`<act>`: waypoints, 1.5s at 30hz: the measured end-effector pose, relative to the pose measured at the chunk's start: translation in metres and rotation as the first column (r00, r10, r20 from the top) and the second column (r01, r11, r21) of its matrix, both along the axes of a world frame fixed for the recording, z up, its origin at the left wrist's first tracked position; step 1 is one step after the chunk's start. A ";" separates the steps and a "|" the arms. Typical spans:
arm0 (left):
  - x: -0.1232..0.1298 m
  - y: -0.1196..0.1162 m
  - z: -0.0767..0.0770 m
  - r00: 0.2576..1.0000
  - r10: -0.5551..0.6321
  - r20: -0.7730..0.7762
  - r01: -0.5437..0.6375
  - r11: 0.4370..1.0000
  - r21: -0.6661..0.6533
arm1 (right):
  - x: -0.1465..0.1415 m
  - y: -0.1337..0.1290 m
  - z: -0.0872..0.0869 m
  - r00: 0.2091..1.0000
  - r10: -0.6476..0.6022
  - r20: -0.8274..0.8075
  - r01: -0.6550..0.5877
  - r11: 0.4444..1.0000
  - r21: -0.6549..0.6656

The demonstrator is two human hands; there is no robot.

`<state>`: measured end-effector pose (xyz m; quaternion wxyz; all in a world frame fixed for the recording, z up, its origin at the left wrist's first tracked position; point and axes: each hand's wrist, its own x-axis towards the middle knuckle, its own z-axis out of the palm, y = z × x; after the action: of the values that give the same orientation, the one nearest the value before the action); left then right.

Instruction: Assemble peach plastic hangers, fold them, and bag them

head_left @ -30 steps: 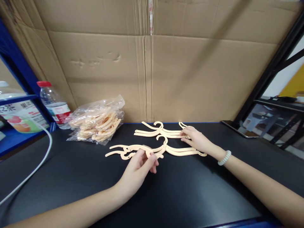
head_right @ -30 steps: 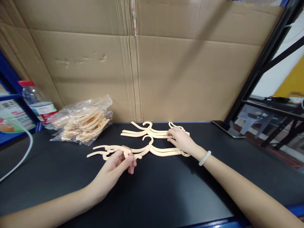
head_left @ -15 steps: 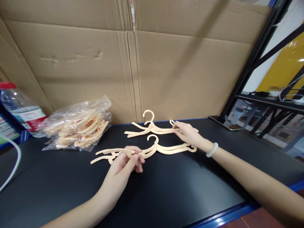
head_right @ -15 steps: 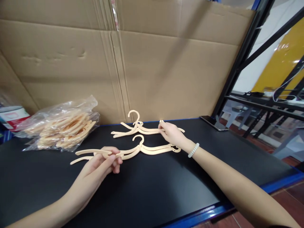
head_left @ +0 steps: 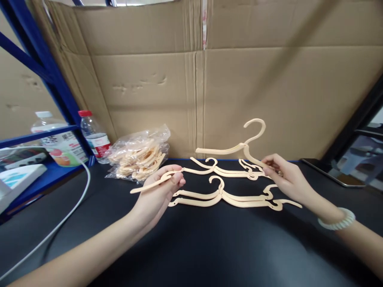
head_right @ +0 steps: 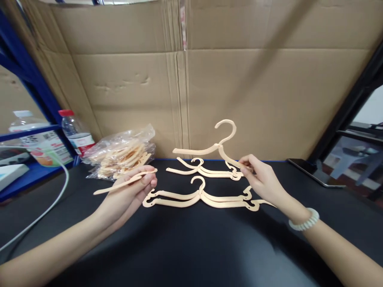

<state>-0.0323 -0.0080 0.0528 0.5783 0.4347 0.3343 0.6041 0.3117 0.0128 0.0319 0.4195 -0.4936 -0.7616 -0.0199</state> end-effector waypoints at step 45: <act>-0.007 -0.010 0.020 0.932 -0.354 -0.074 0.362 0.918 0.160 | -0.007 -0.017 -0.005 0.989 0.015 0.150 -0.077 0.907 0.414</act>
<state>-0.0391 -0.0181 0.0724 0.6320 0.5497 0.2086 0.5050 0.3045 -0.0040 0.0268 0.4600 -0.3714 -0.7792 -0.2081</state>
